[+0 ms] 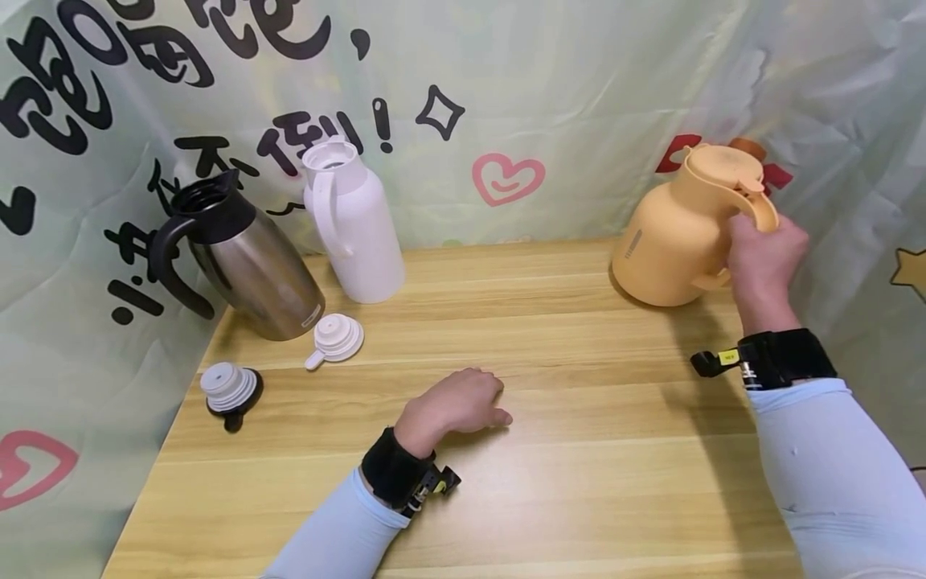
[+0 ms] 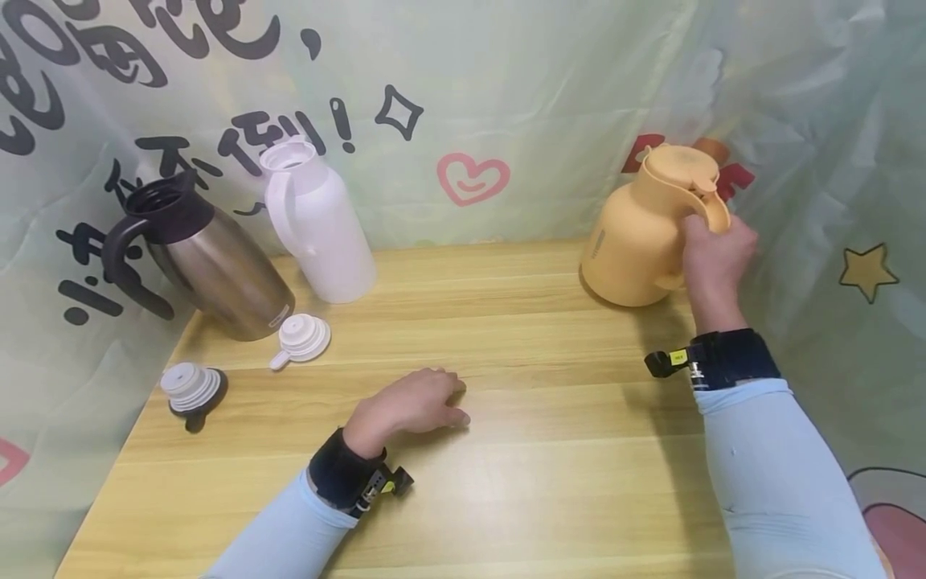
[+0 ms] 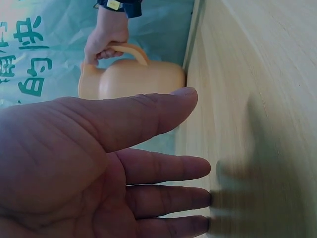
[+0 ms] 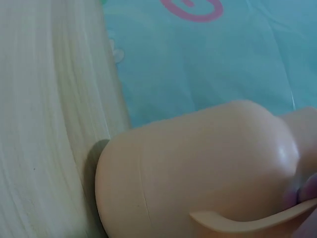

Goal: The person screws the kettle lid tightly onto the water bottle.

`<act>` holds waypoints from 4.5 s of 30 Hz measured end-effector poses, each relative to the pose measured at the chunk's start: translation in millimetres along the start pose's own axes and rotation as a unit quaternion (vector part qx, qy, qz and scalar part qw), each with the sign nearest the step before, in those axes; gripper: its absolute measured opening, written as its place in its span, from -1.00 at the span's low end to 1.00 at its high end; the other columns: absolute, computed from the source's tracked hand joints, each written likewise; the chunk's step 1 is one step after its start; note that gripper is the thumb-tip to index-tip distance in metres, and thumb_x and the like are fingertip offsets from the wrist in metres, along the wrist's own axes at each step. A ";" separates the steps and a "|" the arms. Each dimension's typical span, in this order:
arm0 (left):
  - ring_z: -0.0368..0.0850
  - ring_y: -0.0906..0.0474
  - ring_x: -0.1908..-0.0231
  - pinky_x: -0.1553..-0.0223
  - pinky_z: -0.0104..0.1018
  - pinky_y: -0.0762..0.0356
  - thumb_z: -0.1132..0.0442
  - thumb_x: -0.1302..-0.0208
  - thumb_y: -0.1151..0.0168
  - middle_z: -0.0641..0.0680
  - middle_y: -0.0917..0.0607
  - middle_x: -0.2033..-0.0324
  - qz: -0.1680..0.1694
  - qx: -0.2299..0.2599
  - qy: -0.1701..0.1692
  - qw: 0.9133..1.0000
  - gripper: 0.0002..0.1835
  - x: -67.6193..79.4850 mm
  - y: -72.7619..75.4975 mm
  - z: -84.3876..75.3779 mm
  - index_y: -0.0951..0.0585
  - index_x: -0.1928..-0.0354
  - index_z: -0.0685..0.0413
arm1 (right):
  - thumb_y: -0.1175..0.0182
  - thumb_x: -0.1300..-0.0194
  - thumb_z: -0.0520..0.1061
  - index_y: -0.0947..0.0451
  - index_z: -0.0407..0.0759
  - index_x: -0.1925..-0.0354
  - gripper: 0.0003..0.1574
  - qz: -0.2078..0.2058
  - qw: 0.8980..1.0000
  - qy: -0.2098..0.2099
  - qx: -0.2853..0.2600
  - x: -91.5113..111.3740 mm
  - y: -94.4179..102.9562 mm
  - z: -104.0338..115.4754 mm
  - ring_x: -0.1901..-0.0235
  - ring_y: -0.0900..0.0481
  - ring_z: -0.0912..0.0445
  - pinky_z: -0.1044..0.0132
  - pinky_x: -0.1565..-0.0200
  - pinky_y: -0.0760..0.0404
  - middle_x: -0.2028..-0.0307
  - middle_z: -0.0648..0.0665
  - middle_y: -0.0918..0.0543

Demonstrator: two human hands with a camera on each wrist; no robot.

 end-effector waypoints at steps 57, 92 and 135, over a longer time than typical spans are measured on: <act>0.08 -0.39 0.02 -0.02 0.04 -0.38 0.06 -0.26 -0.16 0.15 -0.56 0.08 -0.530 0.148 0.203 0.810 -0.77 104.8 176.2 156.8 -0.58 0.14 0.00 | -0.15 -0.35 0.04 -0.40 -0.21 -0.19 -0.45 0.355 0.908 0.187 0.123 227.2 -175.5 -33.4 -0.04 -0.47 -0.09 -0.03 -0.01 -0.55 -0.16 -0.24 -0.40; -0.12 -0.40 0.57 0.50 -0.29 -0.34 0.01 -0.30 -0.13 -0.04 -0.44 0.65 -0.566 0.421 0.141 0.694 -0.71 77.5 200.4 176.5 -0.44 0.50 0.00 | -0.15 -0.34 0.07 -0.48 -0.07 -0.09 -0.58 0.372 0.904 0.153 0.146 222.7 -175.5 -47.7 0.06 -0.52 -0.04 0.02 0.13 -0.54 -0.07 -0.16 -0.50; 0.02 -0.36 0.71 0.59 -0.29 -0.36 0.16 -0.25 -0.16 0.05 -0.39 0.84 -0.487 0.454 0.007 0.746 -0.64 71.1 157.2 79.9 -0.42 0.67 0.16 | -0.13 -0.35 0.06 -0.48 -0.10 -0.09 -0.57 0.371 0.906 0.155 0.129 221.4 -172.1 -33.0 0.11 -0.51 0.00 0.05 0.11 -0.53 -0.01 -0.15 -0.58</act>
Point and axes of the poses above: each hand's wrist, its own x-axis away from the middle knuckle, its own y-axis out of the back of the hand, z = x × y, the point moved 9 cm from there along -x, towards the middle knuckle
